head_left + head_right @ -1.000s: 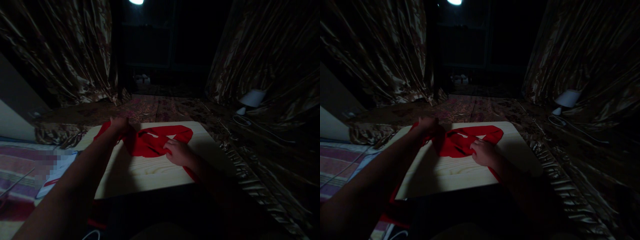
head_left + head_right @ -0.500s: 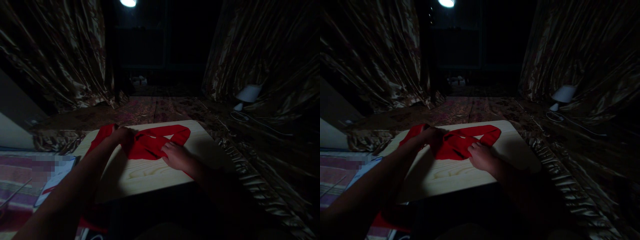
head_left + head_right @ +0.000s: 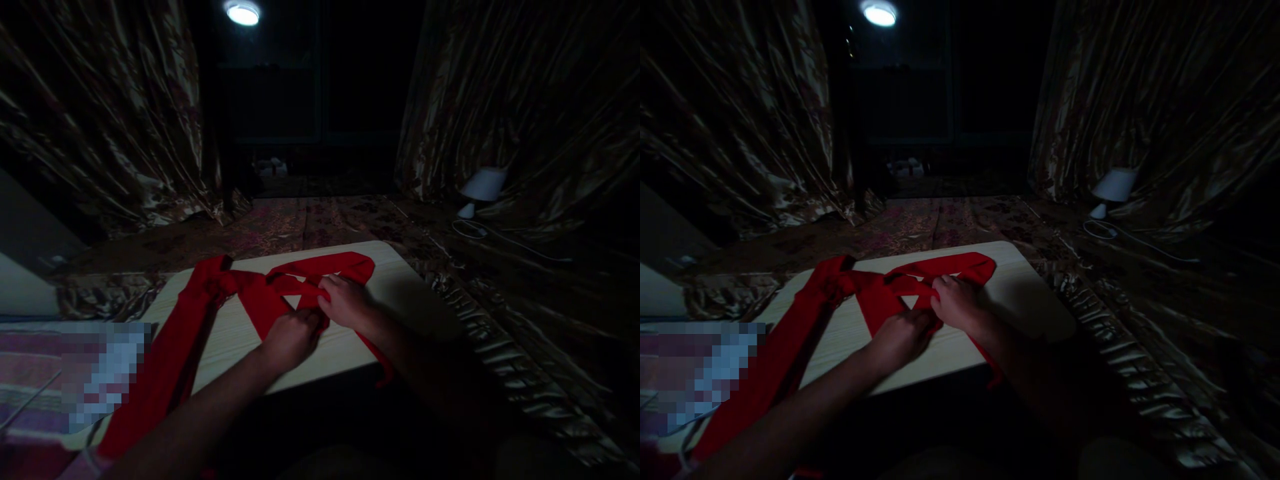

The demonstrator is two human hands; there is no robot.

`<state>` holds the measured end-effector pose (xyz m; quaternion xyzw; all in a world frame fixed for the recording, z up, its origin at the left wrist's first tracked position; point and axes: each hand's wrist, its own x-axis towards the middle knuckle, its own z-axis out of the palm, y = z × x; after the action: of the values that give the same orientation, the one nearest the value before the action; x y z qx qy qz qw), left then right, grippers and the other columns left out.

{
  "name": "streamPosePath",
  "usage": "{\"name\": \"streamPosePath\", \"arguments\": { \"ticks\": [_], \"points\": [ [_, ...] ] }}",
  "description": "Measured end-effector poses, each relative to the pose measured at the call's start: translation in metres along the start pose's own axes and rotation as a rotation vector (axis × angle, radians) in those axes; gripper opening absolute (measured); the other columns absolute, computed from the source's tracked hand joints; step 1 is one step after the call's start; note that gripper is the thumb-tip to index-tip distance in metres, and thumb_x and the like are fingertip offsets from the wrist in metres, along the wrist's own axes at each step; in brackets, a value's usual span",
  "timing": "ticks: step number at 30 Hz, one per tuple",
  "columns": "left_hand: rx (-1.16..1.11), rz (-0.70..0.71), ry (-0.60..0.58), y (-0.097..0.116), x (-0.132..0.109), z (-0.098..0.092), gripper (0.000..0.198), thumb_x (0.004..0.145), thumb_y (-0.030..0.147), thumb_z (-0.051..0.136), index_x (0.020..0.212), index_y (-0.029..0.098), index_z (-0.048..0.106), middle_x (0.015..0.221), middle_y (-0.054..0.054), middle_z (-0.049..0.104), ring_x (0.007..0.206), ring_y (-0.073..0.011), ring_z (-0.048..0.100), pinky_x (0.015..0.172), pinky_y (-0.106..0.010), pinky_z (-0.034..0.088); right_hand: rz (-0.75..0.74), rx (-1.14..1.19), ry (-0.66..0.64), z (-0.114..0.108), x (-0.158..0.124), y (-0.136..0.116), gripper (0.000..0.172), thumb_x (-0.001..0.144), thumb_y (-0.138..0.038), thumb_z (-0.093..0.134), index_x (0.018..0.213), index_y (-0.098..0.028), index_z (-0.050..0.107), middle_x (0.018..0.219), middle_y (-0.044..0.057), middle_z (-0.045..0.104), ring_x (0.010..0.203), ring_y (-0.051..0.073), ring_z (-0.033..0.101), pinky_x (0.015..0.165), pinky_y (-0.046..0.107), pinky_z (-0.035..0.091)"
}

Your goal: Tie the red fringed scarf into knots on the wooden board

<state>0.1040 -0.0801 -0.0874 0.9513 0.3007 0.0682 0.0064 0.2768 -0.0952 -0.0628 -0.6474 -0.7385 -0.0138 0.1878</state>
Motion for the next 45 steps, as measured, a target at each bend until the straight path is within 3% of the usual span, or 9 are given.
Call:
{"name": "streamPosePath", "arguments": {
  "ticks": [6,10,15,19,22,28,34,39,45],
  "points": [
    [-0.149,0.019,0.094,0.052,-0.012,0.004,0.029,0.093,0.035,0.053,0.11,0.016,0.068,0.103,-0.013,0.068,0.097,-0.0262,0.065,0.09,-0.04,0.052,-0.141,0.048,-0.187,-0.001,-0.005,0.005,0.025,0.088,-0.035,0.064,0.106,-0.018,0.07,0.11,0.009,0.069,0.096,0.022,0.065,0.082,0.031,0.048],
    [-0.327,-0.037,0.186,0.042,-0.04,0.0,0.03,0.095,0.036,0.049,0.112,0.021,0.069,0.103,-0.011,0.066,0.096,-0.0225,0.063,0.089,-0.036,0.053,-0.22,0.19,-0.198,-0.006,-0.01,0.014,0.029,0.093,-0.04,0.06,0.108,-0.02,0.074,0.105,0.007,0.071,0.096,0.019,0.066,0.087,0.03,0.048],
    [-0.42,-0.527,0.503,-0.006,-0.066,0.008,0.036,0.084,0.037,0.062,0.115,0.018,0.065,0.121,-0.016,0.06,0.117,-0.0322,0.056,0.104,-0.05,0.046,-0.233,0.18,-0.022,0.004,-0.012,0.015,0.044,0.1,-0.036,0.046,0.14,-0.022,0.058,0.146,0.01,0.054,0.134,0.024,0.047,0.114,0.042,0.033],
    [-1.006,-1.018,0.717,-0.022,-0.074,0.009,0.057,0.08,0.031,0.067,0.133,0.025,0.048,0.141,-0.013,0.05,0.128,-0.0292,0.054,0.105,-0.049,0.047,-0.303,0.128,-0.234,0.027,-0.016,0.016,0.052,0.103,-0.041,0.036,0.152,-0.027,0.042,0.16,0.005,0.036,0.148,0.026,0.027,0.119,0.05,0.024],
    [-1.485,-1.171,0.869,-0.017,-0.071,0.002,0.057,0.08,0.025,0.067,0.132,0.03,0.043,0.134,-0.009,0.056,0.111,-0.021,0.064,0.094,-0.04,0.055,-0.304,0.127,-0.243,0.036,-0.018,0.019,0.053,0.103,-0.042,0.032,0.153,-0.026,0.039,0.161,0.004,0.034,0.151,0.025,0.022,0.12,0.05,0.021],
    [-1.759,-1.027,0.782,-0.021,-0.05,-0.001,0.07,0.079,0.013,0.068,0.138,0.038,0.04,0.092,0.001,0.068,0.072,-0.012,0.068,0.069,-0.028,0.059,-0.309,0.144,-0.21,0.036,-0.019,0.021,0.052,0.103,-0.041,0.033,0.152,-0.026,0.042,0.16,0.004,0.037,0.15,0.024,0.023,0.121,0.048,0.02],
    [-1.95,-0.777,0.484,-0.05,-0.038,-0.001,0.053,0.074,0.009,0.066,0.125,0.02,0.06,0.103,-0.008,0.072,0.075,-0.0147,0.07,0.063,-0.024,0.057,-0.305,0.162,-0.199,0.037,-0.018,0.02,0.05,0.103,-0.04,0.035,0.151,-0.027,0.043,0.159,0.004,0.037,0.15,0.023,0.023,0.121,0.047,0.02],
    [-2.075,-0.633,0.611,-0.053,-0.04,-0.009,0.043,0.072,0.012,0.066,0.114,0.019,0.066,0.109,-0.006,0.072,0.091,-0.0169,0.07,0.083,-0.027,0.058,-0.266,0.248,-0.28,0.031,-0.016,0.022,0.05,0.104,-0.049,0.031,0.131,-0.024,0.064,0.161,0.005,0.035,0.152,0.024,0.02,0.122,0.051,0.016],
    [-2.044,-0.596,0.655,-0.058,-0.03,-0.02,0.048,0.073,0.011,0.065,0.119,0.023,0.064,0.096,-0.003,0.069,0.08,-0.0137,0.067,0.073,-0.026,0.058,-0.293,0.278,-0.411,0.024,-0.015,0.025,0.04,0.088,-0.06,0.061,0.102,-0.027,0.077,0.163,0.002,0.027,0.153,0.035,0.005,0.118,0.065,0.004]
  ]
}}
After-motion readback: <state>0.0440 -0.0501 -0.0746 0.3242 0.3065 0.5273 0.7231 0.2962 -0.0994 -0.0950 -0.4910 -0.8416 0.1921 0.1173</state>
